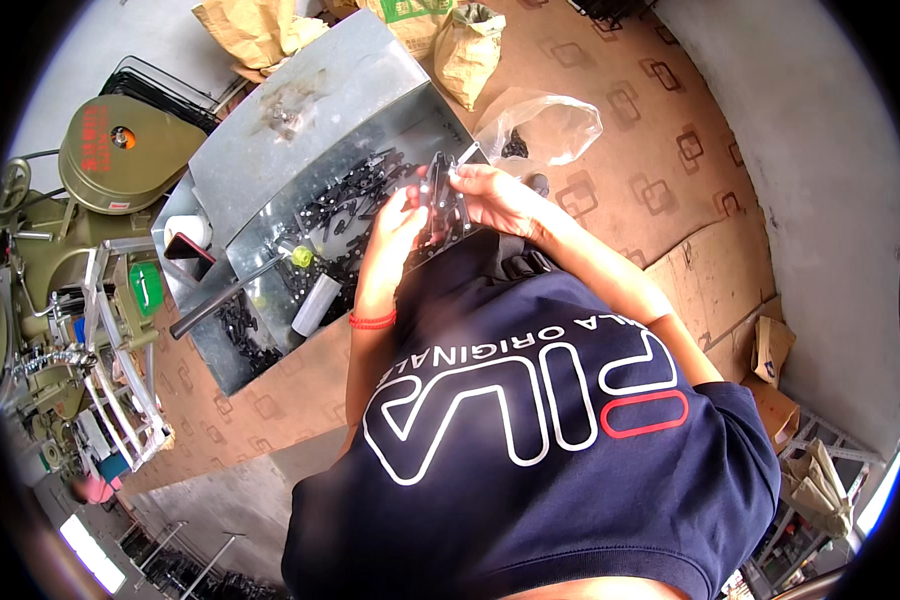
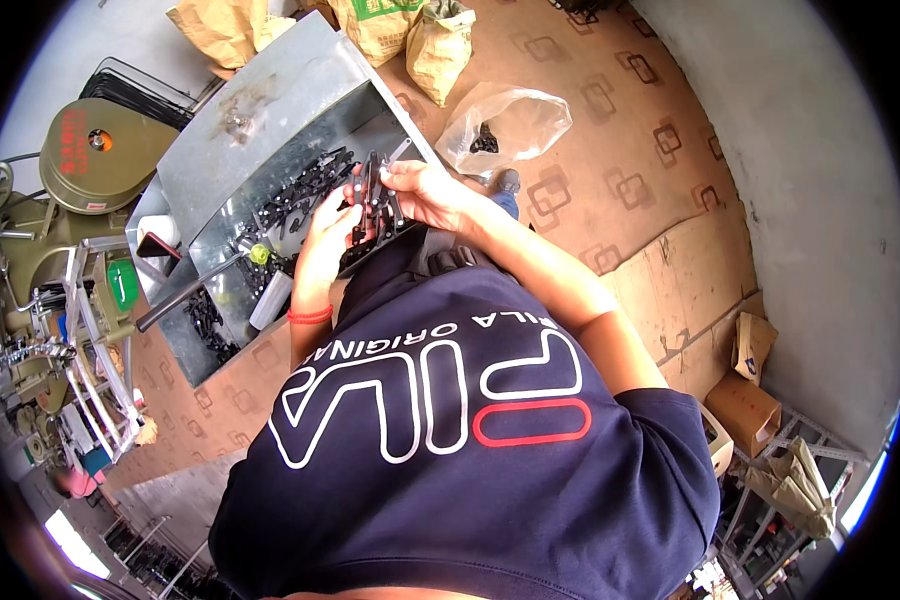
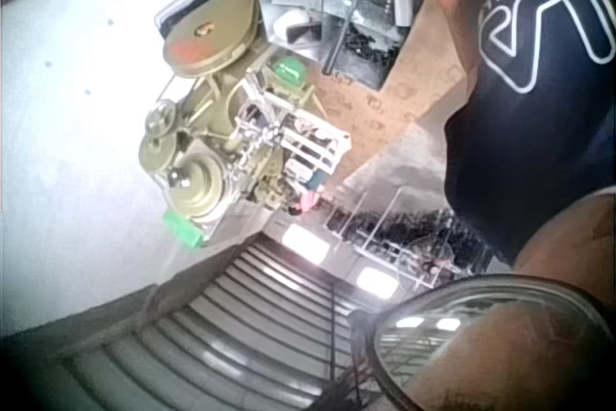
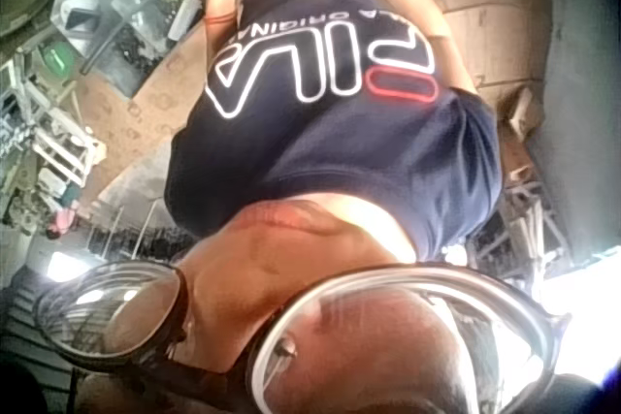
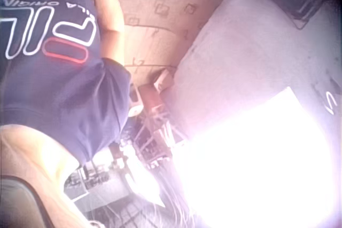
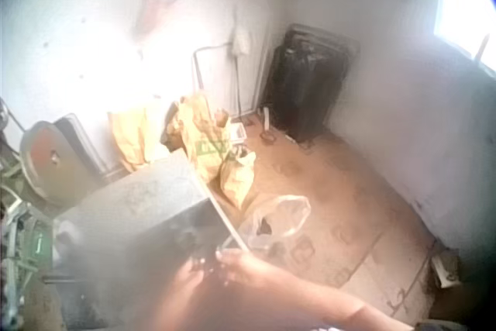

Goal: The person handles a roll of tape and walks through a warehouse area filled with stacked metal frames. They pick up a wrapped bundle of frames and place it on a stack. Later, they stand at a metal bin and repeatedly pick up small black plastic clips, placing them into a clear plastic bag.

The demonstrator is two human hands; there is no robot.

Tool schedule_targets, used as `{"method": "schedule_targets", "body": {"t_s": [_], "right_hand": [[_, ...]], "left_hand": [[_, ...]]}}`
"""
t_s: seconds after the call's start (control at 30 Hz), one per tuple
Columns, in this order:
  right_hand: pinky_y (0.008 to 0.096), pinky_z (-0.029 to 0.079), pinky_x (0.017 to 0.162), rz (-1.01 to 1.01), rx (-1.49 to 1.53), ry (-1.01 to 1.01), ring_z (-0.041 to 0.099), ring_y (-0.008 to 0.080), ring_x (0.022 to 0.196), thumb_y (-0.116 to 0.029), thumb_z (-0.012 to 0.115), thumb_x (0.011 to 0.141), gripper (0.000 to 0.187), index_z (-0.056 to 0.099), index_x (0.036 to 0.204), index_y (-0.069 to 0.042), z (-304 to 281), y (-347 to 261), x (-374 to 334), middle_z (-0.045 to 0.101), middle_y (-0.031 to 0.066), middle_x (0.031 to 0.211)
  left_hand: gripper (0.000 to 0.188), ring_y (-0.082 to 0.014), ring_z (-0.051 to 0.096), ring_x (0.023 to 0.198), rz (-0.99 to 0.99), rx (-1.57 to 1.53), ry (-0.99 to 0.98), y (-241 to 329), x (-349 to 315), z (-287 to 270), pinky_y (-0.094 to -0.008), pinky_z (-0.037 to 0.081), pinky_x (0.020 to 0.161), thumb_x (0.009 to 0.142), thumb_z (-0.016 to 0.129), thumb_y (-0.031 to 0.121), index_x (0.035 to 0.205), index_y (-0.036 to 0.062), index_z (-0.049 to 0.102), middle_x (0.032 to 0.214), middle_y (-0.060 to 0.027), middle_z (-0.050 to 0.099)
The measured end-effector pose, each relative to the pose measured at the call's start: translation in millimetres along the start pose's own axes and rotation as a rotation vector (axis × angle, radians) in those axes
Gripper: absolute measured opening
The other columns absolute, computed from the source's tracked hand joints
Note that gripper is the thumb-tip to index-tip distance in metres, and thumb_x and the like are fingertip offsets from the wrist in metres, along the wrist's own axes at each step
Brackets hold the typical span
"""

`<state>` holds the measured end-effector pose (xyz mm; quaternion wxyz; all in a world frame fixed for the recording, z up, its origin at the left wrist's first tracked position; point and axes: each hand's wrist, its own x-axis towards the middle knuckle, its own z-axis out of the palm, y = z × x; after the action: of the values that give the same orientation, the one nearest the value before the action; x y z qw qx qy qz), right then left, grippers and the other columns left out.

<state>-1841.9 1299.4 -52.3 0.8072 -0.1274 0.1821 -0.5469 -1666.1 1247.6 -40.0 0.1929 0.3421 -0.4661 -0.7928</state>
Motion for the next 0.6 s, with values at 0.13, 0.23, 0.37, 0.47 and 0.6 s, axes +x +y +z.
{"method": "schedule_targets", "body": {"t_s": [0.13,0.23,0.37,0.47,0.6], "right_hand": [[0.0503,0.047,0.081,-0.017,-0.024,-0.009,0.050,0.0320,0.105,-0.012,0.043,0.088,0.038,0.036,0.122,0.004,2.1,0.9,-1.1,0.045,0.0215,0.119],[0.0429,0.047,0.083,-0.014,-0.017,-0.011,0.053,0.0286,0.103,-0.007,0.040,0.089,0.034,0.036,0.121,0.004,7.9,-1.4,-3.2,0.049,0.0204,0.115],[0.0393,0.047,0.084,0.006,0.013,0.017,0.053,0.0280,0.103,-0.003,0.039,0.088,0.032,0.039,0.119,0.004,12.9,-3.2,-3.8,0.051,0.0200,0.113],[0.0406,0.048,0.084,0.017,0.032,-0.001,0.053,0.0295,0.102,-0.002,0.039,0.087,0.034,0.038,0.120,0.004,11.3,-2.2,-2.5,0.050,0.0208,0.113],[0.0412,0.048,0.082,0.030,0.032,-0.049,0.054,0.0303,0.101,-0.002,0.040,0.086,0.035,0.036,0.121,0.004,9.0,-3.6,-3.8,0.050,0.0209,0.113]], "left_hand": [[0.026,-0.0124,0.058,0.074,0.022,-0.011,0.016,2.9,-1.1,2.9,-0.0220,0.049,0.064,0.088,0.047,0.012,0.112,0.0033,0.044,0.090,-0.0042,0.056],[0.026,-0.0132,0.059,0.073,-0.021,0.020,0.034,6.3,-3.8,3.3,-0.0221,0.049,0.063,0.088,0.048,0.014,0.111,0.0037,0.045,0.091,-0.0052,0.056],[0.029,-0.0136,0.059,0.072,-0.113,0.077,0.067,16.7,-7.2,12.6,-0.0223,0.049,0.061,0.086,0.052,0.014,0.113,0.0058,0.043,0.092,-0.0058,0.057],[0.036,-0.0135,0.059,0.072,-0.038,0.120,0.048,6.0,-6.3,11.2,-0.0219,0.048,0.061,0.084,0.056,0.012,0.116,0.0074,0.039,0.091,-0.0056,0.057],[0.041,-0.0139,0.060,0.073,-0.014,0.123,0.008,2.7,-2.5,7.1,-0.0224,0.049,0.061,0.081,0.057,0.008,0.118,0.0078,0.037,0.090,-0.0067,0.058]]}}
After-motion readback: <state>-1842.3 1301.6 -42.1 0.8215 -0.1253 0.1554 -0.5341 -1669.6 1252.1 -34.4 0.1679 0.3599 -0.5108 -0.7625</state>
